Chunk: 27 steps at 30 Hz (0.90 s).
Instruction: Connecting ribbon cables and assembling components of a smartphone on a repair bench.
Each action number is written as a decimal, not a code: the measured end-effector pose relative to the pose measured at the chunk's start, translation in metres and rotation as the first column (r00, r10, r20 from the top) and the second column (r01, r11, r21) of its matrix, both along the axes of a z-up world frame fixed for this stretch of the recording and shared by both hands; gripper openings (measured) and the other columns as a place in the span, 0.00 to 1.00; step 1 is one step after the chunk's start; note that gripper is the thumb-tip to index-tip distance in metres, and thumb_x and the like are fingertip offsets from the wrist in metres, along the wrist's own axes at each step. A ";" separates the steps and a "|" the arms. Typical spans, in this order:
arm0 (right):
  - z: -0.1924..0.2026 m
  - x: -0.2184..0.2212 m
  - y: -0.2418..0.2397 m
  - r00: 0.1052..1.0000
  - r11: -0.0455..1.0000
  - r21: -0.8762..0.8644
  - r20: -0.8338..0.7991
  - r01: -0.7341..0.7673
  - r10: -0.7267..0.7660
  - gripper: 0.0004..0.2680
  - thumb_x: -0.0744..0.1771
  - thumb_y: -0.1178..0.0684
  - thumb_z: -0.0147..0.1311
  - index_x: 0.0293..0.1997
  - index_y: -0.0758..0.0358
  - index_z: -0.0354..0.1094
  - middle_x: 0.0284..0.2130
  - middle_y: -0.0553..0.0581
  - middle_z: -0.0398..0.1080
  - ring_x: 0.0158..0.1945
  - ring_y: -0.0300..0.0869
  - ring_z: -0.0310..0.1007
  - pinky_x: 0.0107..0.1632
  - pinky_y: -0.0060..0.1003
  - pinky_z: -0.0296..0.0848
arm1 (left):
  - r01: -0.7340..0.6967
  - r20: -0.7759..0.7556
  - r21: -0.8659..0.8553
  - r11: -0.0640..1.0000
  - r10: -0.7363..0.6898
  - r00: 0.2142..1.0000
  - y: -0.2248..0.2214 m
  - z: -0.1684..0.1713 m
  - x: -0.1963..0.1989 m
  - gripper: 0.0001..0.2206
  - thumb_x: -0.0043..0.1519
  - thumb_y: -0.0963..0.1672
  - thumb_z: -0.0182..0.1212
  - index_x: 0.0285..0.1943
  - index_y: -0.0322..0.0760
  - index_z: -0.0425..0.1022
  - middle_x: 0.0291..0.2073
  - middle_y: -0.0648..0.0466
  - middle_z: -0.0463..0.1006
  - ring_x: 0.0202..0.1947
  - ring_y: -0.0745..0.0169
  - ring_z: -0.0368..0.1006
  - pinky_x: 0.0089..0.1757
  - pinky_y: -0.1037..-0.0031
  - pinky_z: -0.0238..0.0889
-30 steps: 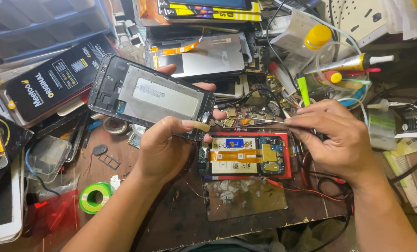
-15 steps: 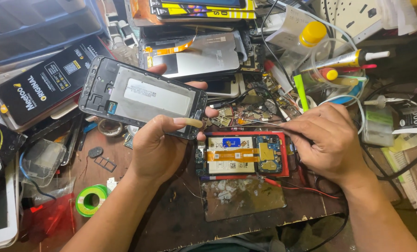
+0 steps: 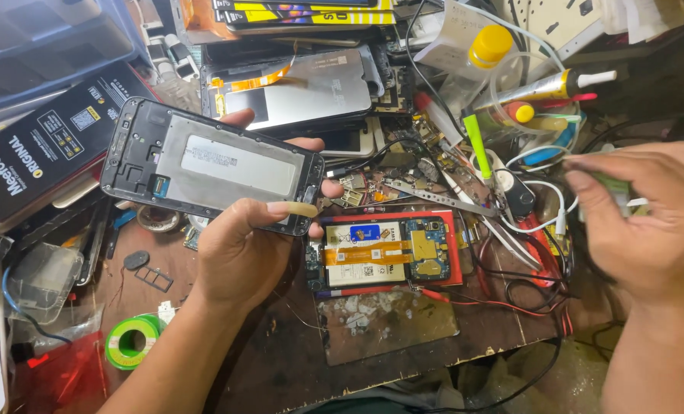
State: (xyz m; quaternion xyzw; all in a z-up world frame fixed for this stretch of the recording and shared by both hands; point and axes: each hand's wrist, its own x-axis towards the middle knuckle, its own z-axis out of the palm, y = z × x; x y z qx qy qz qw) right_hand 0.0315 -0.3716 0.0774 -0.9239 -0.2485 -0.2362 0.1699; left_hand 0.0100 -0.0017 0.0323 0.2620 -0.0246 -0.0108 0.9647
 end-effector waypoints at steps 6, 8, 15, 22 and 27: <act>-0.013 -0.007 -0.035 0.990 0.991 -0.052 -0.073 0.120 -0.123 0.03 0.75 0.65 0.67 0.54 0.72 0.80 0.46 0.64 0.76 0.57 0.54 0.70 0.65 0.45 0.68 | -0.008 0.002 0.050 0.999 0.008 1.000 -0.001 -0.003 0.000 0.34 0.54 0.34 0.50 0.72 0.48 0.52 0.60 0.27 0.69 0.47 0.29 0.76 0.31 0.67 0.69; -0.013 -0.011 -0.026 0.991 0.988 -0.107 -0.056 0.112 -0.118 0.03 0.73 0.63 0.69 0.51 0.70 0.81 0.44 0.62 0.78 0.53 0.54 0.72 0.60 0.44 0.70 | -0.009 0.005 0.070 0.998 0.008 1.000 0.000 -0.004 0.000 0.34 0.54 0.35 0.50 0.72 0.48 0.52 0.60 0.27 0.69 0.46 0.28 0.75 0.31 0.67 0.69; -0.012 -0.026 0.004 0.988 0.945 -0.326 -0.138 0.020 -0.069 0.04 0.67 0.59 0.63 0.43 0.55 0.78 0.34 0.50 0.75 0.41 0.51 0.69 0.50 0.43 0.69 | -0.036 0.011 0.143 0.989 0.035 0.999 -0.004 -0.004 0.002 0.35 0.53 0.36 0.55 0.72 0.47 0.52 0.59 0.27 0.69 0.44 0.33 0.77 0.30 0.68 0.69; -0.013 -0.038 -0.003 0.987 0.920 -0.390 -0.129 0.042 -0.100 0.04 0.66 0.54 0.66 0.40 0.55 0.74 0.33 0.49 0.74 0.39 0.51 0.68 0.46 0.42 0.68 | -0.034 0.005 0.107 0.994 0.034 0.999 -0.003 -0.004 0.001 0.35 0.54 0.36 0.55 0.72 0.47 0.52 0.59 0.26 0.69 0.44 0.31 0.76 0.30 0.67 0.70; -0.027 -0.046 -0.012 0.977 0.810 -0.557 0.007 0.182 -0.215 0.06 0.65 0.54 0.66 0.41 0.44 0.76 0.27 0.41 0.72 0.40 0.44 0.70 0.45 0.40 0.70 | -0.028 0.007 0.131 0.991 0.028 1.000 -0.003 -0.004 0.001 0.34 0.54 0.36 0.54 0.72 0.47 0.51 0.58 0.28 0.70 0.44 0.31 0.76 0.30 0.67 0.69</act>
